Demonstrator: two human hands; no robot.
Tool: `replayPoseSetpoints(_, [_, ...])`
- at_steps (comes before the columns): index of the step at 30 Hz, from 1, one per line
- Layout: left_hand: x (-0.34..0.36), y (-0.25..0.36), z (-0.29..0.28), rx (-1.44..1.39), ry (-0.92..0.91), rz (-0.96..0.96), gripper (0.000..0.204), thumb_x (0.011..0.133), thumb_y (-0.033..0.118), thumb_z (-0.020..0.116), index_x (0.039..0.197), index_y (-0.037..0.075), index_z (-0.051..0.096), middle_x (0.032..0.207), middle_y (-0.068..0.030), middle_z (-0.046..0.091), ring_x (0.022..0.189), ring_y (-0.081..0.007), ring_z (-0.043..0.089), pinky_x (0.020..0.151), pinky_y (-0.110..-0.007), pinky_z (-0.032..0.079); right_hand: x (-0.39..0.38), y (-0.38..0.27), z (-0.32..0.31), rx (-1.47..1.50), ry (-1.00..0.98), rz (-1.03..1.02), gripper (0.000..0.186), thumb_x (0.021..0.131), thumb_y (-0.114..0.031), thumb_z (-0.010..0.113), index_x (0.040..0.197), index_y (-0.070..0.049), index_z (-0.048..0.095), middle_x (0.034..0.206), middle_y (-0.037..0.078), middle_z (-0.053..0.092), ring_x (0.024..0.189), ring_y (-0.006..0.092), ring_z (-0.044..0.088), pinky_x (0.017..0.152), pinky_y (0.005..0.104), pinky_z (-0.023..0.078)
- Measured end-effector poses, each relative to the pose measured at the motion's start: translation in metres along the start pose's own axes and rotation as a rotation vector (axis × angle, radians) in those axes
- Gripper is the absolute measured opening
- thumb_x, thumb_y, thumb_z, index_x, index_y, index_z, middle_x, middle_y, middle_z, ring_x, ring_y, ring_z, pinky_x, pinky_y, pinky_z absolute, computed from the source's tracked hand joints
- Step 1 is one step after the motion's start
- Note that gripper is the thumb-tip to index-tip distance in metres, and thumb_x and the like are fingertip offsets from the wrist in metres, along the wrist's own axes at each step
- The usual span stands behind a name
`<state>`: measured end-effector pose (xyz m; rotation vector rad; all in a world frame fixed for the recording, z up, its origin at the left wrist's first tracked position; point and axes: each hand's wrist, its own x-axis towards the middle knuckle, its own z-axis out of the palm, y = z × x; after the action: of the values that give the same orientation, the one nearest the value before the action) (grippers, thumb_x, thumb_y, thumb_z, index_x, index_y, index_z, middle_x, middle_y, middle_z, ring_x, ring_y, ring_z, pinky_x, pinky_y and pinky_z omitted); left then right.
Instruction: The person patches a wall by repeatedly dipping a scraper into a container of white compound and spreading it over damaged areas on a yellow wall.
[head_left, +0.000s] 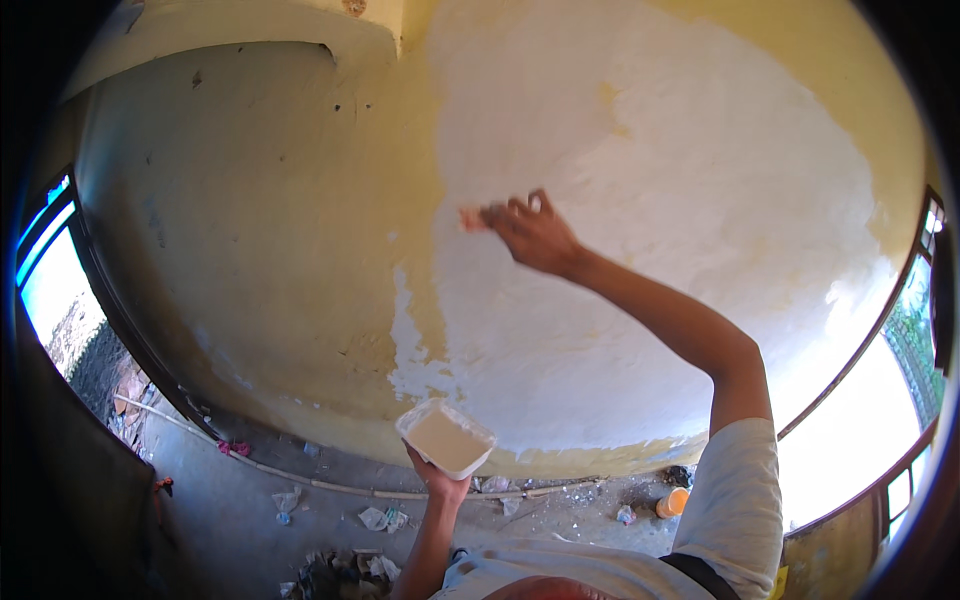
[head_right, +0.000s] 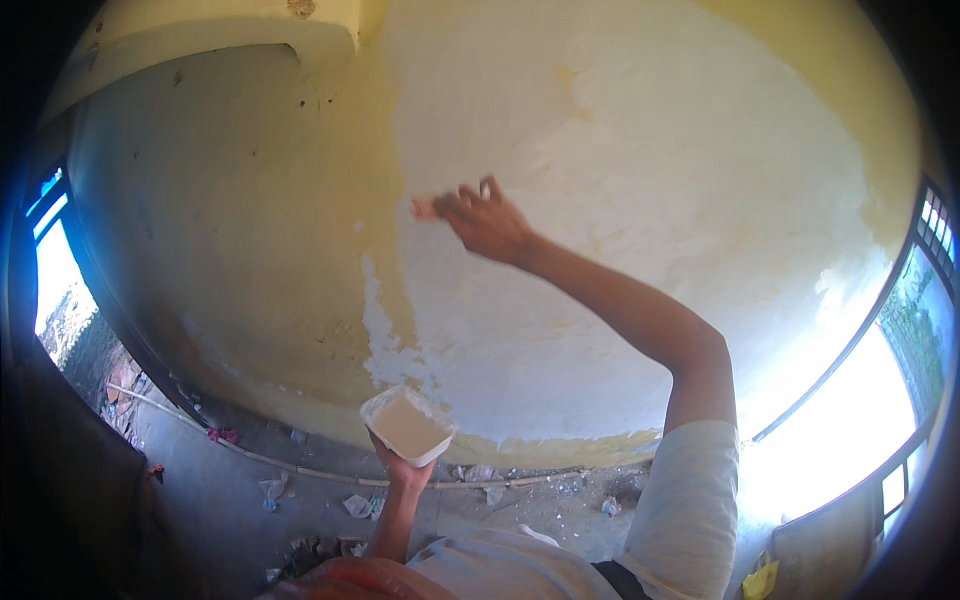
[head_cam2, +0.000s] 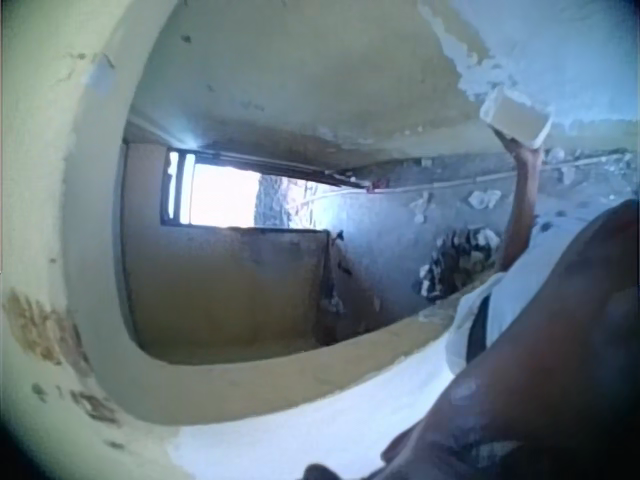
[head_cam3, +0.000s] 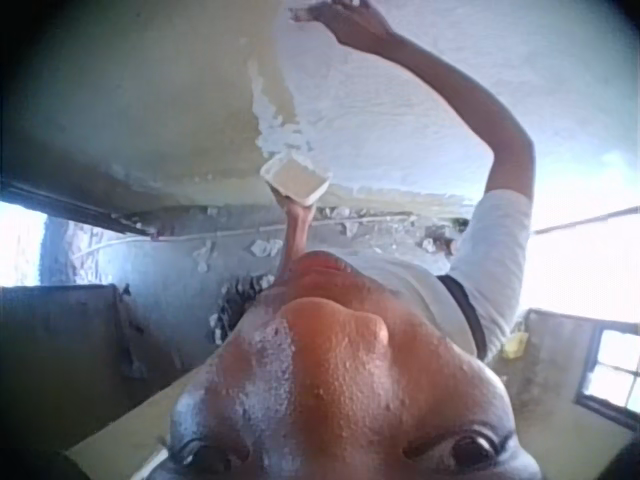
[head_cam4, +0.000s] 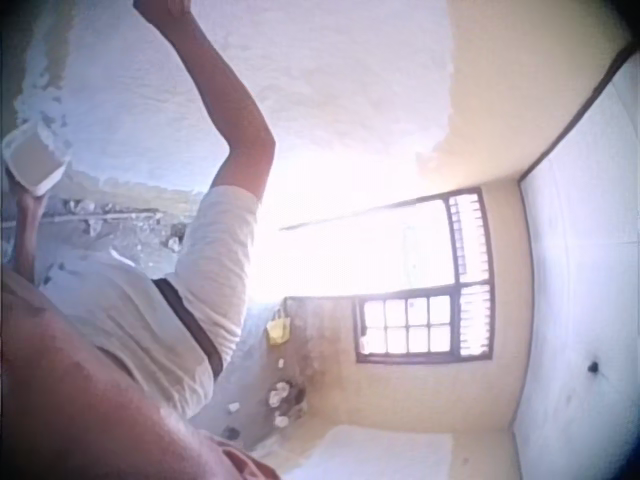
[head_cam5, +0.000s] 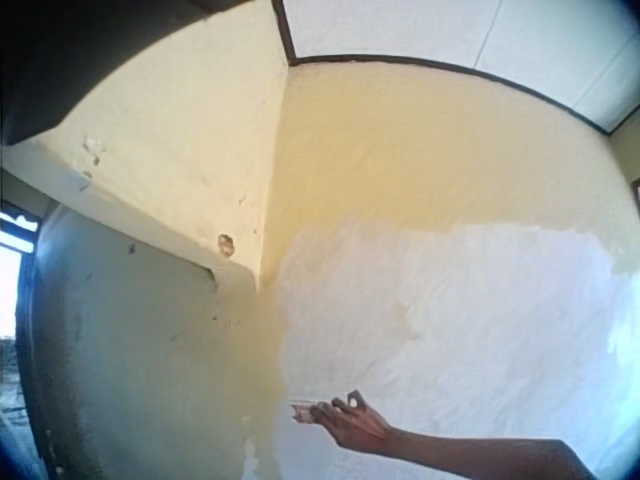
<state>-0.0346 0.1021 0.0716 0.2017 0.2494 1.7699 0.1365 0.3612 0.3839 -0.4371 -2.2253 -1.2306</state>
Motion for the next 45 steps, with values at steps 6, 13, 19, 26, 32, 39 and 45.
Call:
replayPoseSetpoints(6, [0.001, 0.0, -0.004, -0.046, -0.018, -0.027, 0.066, 0.1, 0.069, 0.043, 0.146, 0.023, 0.052, 0.139, 0.0005, 0.06, 0.13, -0.0253, 0.057, 0.108, -0.052, 0.048, 0.132, 0.167, -0.097, -0.287, 0.379, 0.129, 0.047, 0.087, -0.006, 0.064, 0.132, -0.02, 0.063, 0.117, 0.001, 0.069, 0.109, 0.0213, 0.065, 0.087, 0.0511, 0.047])
replayPoseSetpoints(13, [-0.001, -0.006, 0.001, -0.015, -0.001, -0.016, 0.067, 0.1, 0.07, 0.041, 0.147, 0.023, 0.051, 0.14, 0.0008, 0.059, 0.13, -0.0256, 0.057, 0.109, -0.053, 0.048, 0.168, 0.218, -0.133, -0.346, 0.2, 0.277, 0.03, 0.096, -0.013, 0.059, 0.123, -0.017, 0.07, 0.112, 0.002, 0.072, 0.106, 0.0223, 0.066, 0.092, 0.0512, 0.045])
replayPoseSetpoints(19, [-0.004, -0.004, -0.005, -0.019, 0.002, 0.0, 0.066, 0.1, 0.07, 0.041, 0.146, 0.023, 0.052, 0.139, 0.0009, 0.06, 0.129, -0.0255, 0.058, 0.107, -0.051, 0.049, 0.076, 0.122, -0.035, -0.419, 0.115, 0.05, 0.044, 0.092, -0.015, 0.06, 0.136, -0.017, 0.061, 0.129, 0.007, 0.061, 0.12, 0.024, 0.059, 0.099, 0.0556, 0.046])
replayPoseSetpoints(26, [-0.008, -0.007, -0.015, 0.008, 0.01, -0.022, 0.066, 0.1, 0.07, 0.042, 0.146, 0.023, 0.052, 0.139, 0.0009, 0.06, 0.129, -0.0251, 0.058, 0.107, -0.051, 0.05, -0.031, 0.024, -0.013, -0.209, -0.079, -0.091, 0.045, 0.09, -0.02, 0.064, 0.134, -0.016, 0.061, 0.116, 0.003, 0.064, 0.115, 0.0195, 0.06, 0.1, 0.0509, 0.046])
replayPoseSetpoints(32, [-0.016, -0.003, -0.013, 0.013, 0.022, -0.023, 0.067, 0.1, 0.07, 0.042, 0.147, 0.023, 0.051, 0.14, 0.0002, 0.06, 0.13, -0.0255, 0.058, 0.108, -0.051, 0.049, 0.022, 0.105, -0.079, -0.187, 0.15, 0.121, 0.054, 0.081, -0.001, 0.065, 0.129, -0.025, 0.068, 0.119, -0.004, 0.071, 0.108, 0.0148, 0.064, 0.093, 0.0493, 0.044])
replayPoseSetpoints(39, [-0.012, -0.018, -0.013, 0.023, 0.016, -0.032, 0.067, 0.1, 0.07, 0.042, 0.147, 0.023, 0.051, 0.141, 0.0002, 0.06, 0.13, -0.0256, 0.058, 0.108, -0.051, 0.049, 0.059, 0.206, -0.128, -0.555, 0.139, 0.324, 0.05, 0.094, -0.012, 0.064, 0.142, -0.026, 0.061, 0.131, 0.0, 0.069, 0.117, 0.0171, 0.064, 0.098, 0.0484, 0.041])
replayPoseSetpoints(45, [-0.021, -0.028, -0.009, 0.01, 0.028, -0.063, 0.065, 0.101, 0.069, 0.042, 0.146, 0.023, 0.052, 0.14, 0.0003, 0.061, 0.129, -0.0256, 0.058, 0.108, -0.051, 0.049, -0.065, 0.099, -0.029, -0.357, 0.1, 0.155, 0.063, 0.086, -0.011, 0.069, 0.148, -0.014, 0.055, 0.138, 0.006, 0.061, 0.11, 0.0214, 0.061, 0.093, 0.0456, 0.046])
